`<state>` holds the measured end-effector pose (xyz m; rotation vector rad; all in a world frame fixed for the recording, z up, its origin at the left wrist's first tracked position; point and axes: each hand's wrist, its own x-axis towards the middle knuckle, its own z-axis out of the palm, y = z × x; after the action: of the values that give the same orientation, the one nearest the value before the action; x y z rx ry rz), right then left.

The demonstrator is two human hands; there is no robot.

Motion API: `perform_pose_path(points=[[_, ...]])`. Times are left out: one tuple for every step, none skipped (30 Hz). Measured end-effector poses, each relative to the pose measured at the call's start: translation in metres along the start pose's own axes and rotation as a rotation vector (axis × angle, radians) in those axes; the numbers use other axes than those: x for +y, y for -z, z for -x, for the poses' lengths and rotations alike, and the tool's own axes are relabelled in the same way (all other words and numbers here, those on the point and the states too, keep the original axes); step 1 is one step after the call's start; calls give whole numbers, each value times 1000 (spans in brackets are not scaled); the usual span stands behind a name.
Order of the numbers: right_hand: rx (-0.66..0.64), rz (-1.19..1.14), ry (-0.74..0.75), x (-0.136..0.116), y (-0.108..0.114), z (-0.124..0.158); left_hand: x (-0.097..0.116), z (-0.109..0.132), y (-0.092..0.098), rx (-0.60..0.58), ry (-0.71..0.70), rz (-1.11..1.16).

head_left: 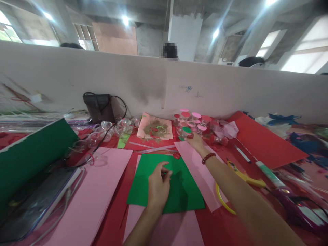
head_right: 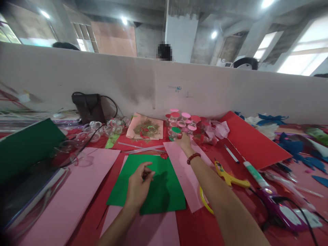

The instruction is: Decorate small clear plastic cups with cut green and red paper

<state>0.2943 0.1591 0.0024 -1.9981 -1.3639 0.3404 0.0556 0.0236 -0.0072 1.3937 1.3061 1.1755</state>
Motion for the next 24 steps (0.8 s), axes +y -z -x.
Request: perform_pose_path(points=[[2,-6,2,-1,6,7,0,-1,1,-17,18,-7],[-9,-14,11,-3,12,16,0,-2,2,-29,26,-16],[-29,-23,27,-5,18,28,-1,-3,3,-26,19,-25],[-61,-32,49,-9,23,41,-1,-4,3,-10,-7,-33],[-97,-42,75,-15,27,57,-1,-4,2,18,-48,-35],[-117,-57,105,-21,29,75,-1,-5,2,56,-90,-17],[-130,-89,153,-29,29,95,-1,-4,0,87,-116,22],[-140,-151,249,-38,27,117,0,-4,-1,102,-114,78],[-138,-190,306,-48,23,139,2,-2,-2,85,-90,152],[-147,-208,342,-57,18,159,5,-1,-2,50,-42,250],[-192,-205,404,-66,13,178,8,0,-2,1,21,366],[-259,-181,503,-73,8,194,11,1,0,-50,88,487],[-318,-132,601,-78,3,205,14,1,2,-93,151,607],[-346,-71,653,-81,1,213,17,1,4,-130,203,711],[-342,-5,679,-81,-1,216,19,-1,8,-147,236,787],[-305,53,683,-79,-2,215,20,-3,11,-158,246,837],[-245,94,660,-76,-2,212,19,-6,13,-167,251,854],[-179,110,623,-71,-1,207,17,-9,15,-128,223,839],[-131,102,590,-66,-1,201,15,-12,16,-76,191,809],[-102,83,562,-61,-1,196,11,-15,17,-43,184,761],[-98,66,543,-57,-2,192,7,-17,17,11,171,692],[-105,54,530,-53,-3,189,3,-19,17,38,154,629],[-114,42,523,-50,-5,188,-1,-20,16,41,124,597],[-114,25,521,-48,-7,188,-4,-21,16,46,73,576]])
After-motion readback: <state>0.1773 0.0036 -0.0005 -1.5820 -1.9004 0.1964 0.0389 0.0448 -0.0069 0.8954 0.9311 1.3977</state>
